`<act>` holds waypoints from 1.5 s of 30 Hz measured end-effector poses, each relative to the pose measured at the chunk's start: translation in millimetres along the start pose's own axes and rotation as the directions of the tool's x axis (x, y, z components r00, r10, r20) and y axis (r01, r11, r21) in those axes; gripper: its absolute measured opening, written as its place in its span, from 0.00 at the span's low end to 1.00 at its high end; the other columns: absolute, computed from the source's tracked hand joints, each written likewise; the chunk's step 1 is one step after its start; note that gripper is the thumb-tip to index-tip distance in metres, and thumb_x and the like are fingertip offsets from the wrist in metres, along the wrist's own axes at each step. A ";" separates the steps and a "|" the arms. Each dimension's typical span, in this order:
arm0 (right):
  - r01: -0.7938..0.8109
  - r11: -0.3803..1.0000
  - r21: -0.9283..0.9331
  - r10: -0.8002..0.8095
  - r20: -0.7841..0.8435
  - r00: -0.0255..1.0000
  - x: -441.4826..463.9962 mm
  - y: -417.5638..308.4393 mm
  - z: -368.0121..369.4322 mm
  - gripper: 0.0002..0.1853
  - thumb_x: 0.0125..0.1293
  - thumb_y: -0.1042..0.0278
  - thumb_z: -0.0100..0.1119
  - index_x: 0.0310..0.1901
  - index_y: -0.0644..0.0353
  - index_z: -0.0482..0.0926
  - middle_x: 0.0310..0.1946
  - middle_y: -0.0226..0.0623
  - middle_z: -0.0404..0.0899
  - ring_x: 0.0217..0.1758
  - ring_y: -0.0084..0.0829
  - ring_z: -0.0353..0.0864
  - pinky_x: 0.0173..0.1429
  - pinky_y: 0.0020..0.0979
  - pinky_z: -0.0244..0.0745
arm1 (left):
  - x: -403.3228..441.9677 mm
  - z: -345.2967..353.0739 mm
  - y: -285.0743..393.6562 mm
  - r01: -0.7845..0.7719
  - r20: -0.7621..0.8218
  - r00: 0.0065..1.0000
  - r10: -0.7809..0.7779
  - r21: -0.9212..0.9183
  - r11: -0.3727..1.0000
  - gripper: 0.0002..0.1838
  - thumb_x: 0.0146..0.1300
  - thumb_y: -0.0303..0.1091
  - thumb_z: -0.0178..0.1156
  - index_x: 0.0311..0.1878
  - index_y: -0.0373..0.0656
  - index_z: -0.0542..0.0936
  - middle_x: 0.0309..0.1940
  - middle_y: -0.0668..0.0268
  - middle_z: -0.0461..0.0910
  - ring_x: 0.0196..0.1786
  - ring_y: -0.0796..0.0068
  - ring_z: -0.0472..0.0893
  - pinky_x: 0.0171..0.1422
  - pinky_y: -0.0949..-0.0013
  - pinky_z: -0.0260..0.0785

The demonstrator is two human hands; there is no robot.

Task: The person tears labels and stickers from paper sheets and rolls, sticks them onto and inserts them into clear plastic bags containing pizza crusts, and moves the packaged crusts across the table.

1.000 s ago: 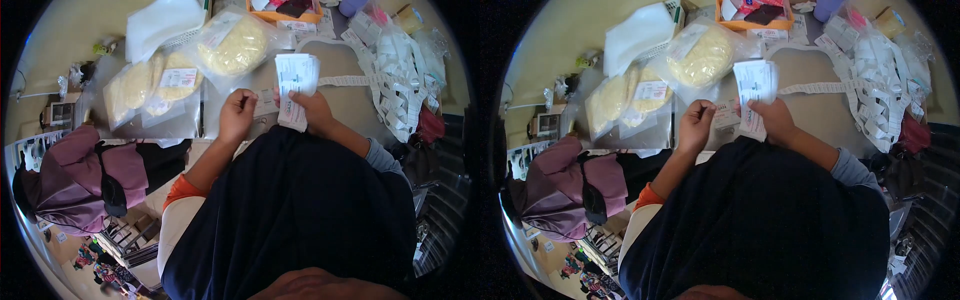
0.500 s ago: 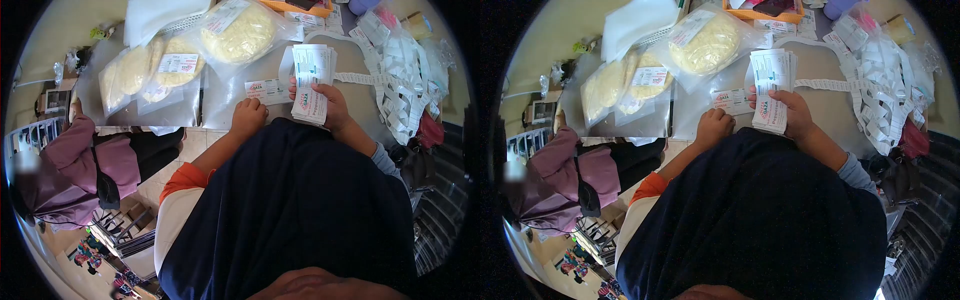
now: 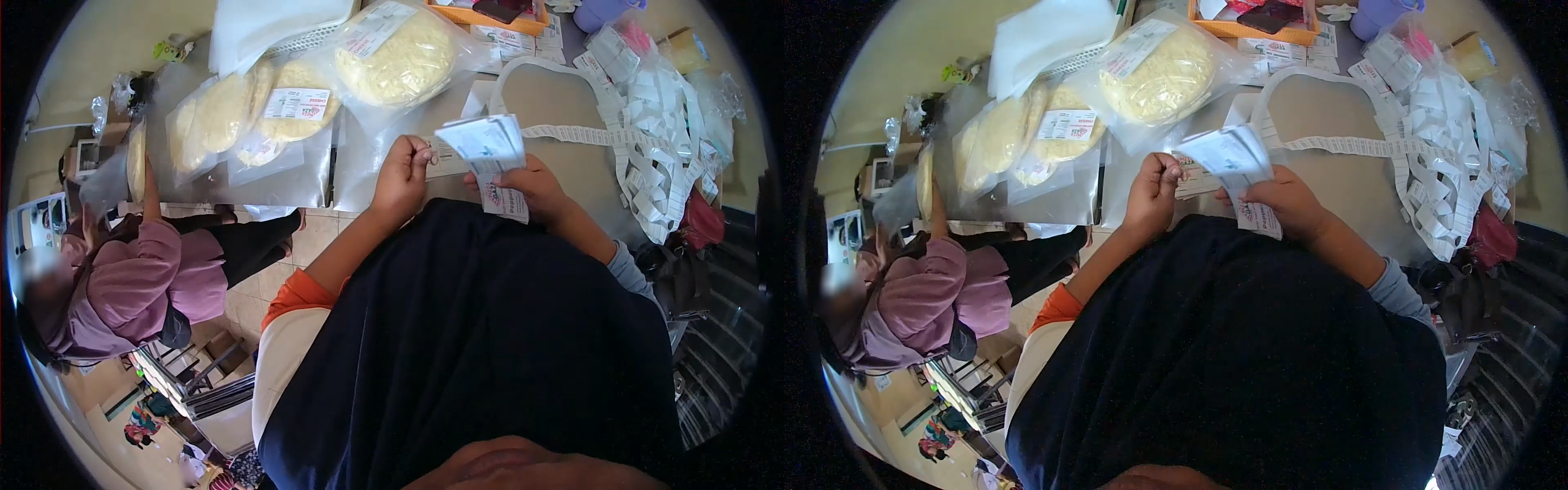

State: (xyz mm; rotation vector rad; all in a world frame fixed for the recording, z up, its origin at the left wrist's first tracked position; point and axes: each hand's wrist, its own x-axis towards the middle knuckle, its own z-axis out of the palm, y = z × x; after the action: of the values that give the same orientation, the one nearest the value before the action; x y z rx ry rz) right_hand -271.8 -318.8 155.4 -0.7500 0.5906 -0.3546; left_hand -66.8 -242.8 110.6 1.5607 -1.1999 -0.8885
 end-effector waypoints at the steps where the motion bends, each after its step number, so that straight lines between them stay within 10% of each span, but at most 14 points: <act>1: -0.057 0.998 -0.020 0.058 0.022 0.998 0.8 -0.4 2.1 0.21 0.55 0.76 0.47 0.52 0.71 0.70 0.45 0.45 0.77 0.50 0.34 0.77 0.57 0.32 0.69 | 1.1 -2.0 14.1 0.040 0.002 0.999 -0.040 -0.065 0.997 0.03 0.60 0.25 0.53 0.35 0.37 0.71 0.31 0.53 0.74 0.36 0.53 0.75 0.40 0.60 0.67; 5: -0.072 0.994 -0.085 0.080 0.092 0.993 5.2 -2.8 5.1 0.22 0.55 0.75 0.48 0.53 0.70 0.70 0.43 0.45 0.78 0.49 0.35 0.77 0.57 0.33 0.69 | 5.4 3.7 14.2 -0.233 0.042 0.972 0.230 0.216 0.948 0.04 0.60 0.23 0.51 0.39 0.36 0.70 0.31 0.53 0.75 0.37 0.56 0.76 0.42 0.63 0.67; 13: -0.048 0.999 0.017 0.048 -0.004 0.999 0.1 2.8 0.0 0.22 0.56 0.74 0.48 0.54 0.71 0.69 0.42 0.46 0.78 0.48 0.35 0.78 0.55 0.33 0.71 | 5.4 -4.6 18.4 0.290 0.243 0.935 -0.258 -0.104 0.951 0.06 0.60 0.25 0.54 0.40 0.35 0.74 0.30 0.64 0.77 0.33 0.75 0.75 0.40 0.73 0.67; 18: -0.164 0.986 -0.040 0.159 -0.119 0.980 7.5 2.3 -6.9 0.21 0.57 0.74 0.48 0.53 0.73 0.68 0.42 0.47 0.78 0.44 0.36 0.80 0.52 0.32 0.74 | 18.2 -21.0 17.3 0.370 0.269 0.929 -0.255 -0.704 0.607 0.08 0.60 0.25 0.52 0.41 0.32 0.74 0.31 0.63 0.75 0.33 0.73 0.74 0.42 0.73 0.67; 25: -0.204 0.978 0.045 0.208 -0.121 0.971 20.1 10.7 -16.0 0.20 0.58 0.75 0.48 0.53 0.75 0.68 0.40 0.52 0.78 0.42 0.39 0.81 0.47 0.33 0.78 | 11.0 -5.4 -0.8 0.331 0.325 0.944 -0.063 -0.914 0.235 0.10 0.67 0.34 0.46 0.38 0.39 0.74 0.27 0.68 0.71 0.30 0.76 0.69 0.44 0.71 0.65; 28: -0.226 0.973 0.042 0.229 -0.096 0.969 24.8 13.6 -22.5 0.20 0.58 0.75 0.48 0.53 0.75 0.68 0.41 0.53 0.78 0.42 0.39 0.81 0.48 0.33 0.78 | 12.3 -15.5 -11.1 0.544 0.550 0.835 -0.005 -0.823 0.163 0.11 0.67 0.35 0.46 0.43 0.39 0.73 0.26 0.69 0.69 0.27 0.76 0.66 0.43 0.70 0.64; 34: -0.097 0.975 0.200 0.106 -0.034 0.994 23.3 10.9 -17.9 0.20 0.60 0.77 0.45 0.54 0.74 0.67 0.46 0.51 0.77 0.45 0.38 0.80 0.51 0.34 0.77 | 13.2 -21.3 9.7 0.479 0.224 0.864 -0.451 -0.643 0.598 0.15 0.64 0.31 0.52 0.53 0.38 0.69 0.29 0.65 0.74 0.36 0.75 0.75 0.30 0.75 0.66; 40: -0.033 0.993 0.109 0.028 0.050 0.998 25.7 8.2 -3.5 0.19 0.62 0.74 0.46 0.55 0.70 0.68 0.47 0.47 0.77 0.44 0.35 0.80 0.52 0.33 0.75 | 12.0 -3.9 24.3 0.322 0.202 0.947 -0.252 -0.649 0.690 0.37 0.51 0.24 0.65 0.62 0.45 0.57 0.43 0.61 0.71 0.36 0.72 0.78 0.30 0.71 0.73; 45: -0.080 0.997 0.004 0.079 0.091 0.993 25.8 0.8 1.7 0.18 0.62 0.71 0.48 0.52 0.68 0.71 0.43 0.42 0.79 0.40 0.31 0.80 0.47 0.32 0.75 | 18.2 -11.7 35.4 0.231 0.309 0.951 0.023 -0.759 0.608 0.43 0.46 0.25 0.68 0.64 0.48 0.55 0.54 0.59 0.65 0.52 0.65 0.73 0.48 0.63 0.73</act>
State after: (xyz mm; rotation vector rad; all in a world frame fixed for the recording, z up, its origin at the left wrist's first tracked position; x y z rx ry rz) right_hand -250.5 -330.2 146.2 -0.7297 0.5319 -0.2479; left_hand -61.3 -260.3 147.8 0.7710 -0.7067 -1.5188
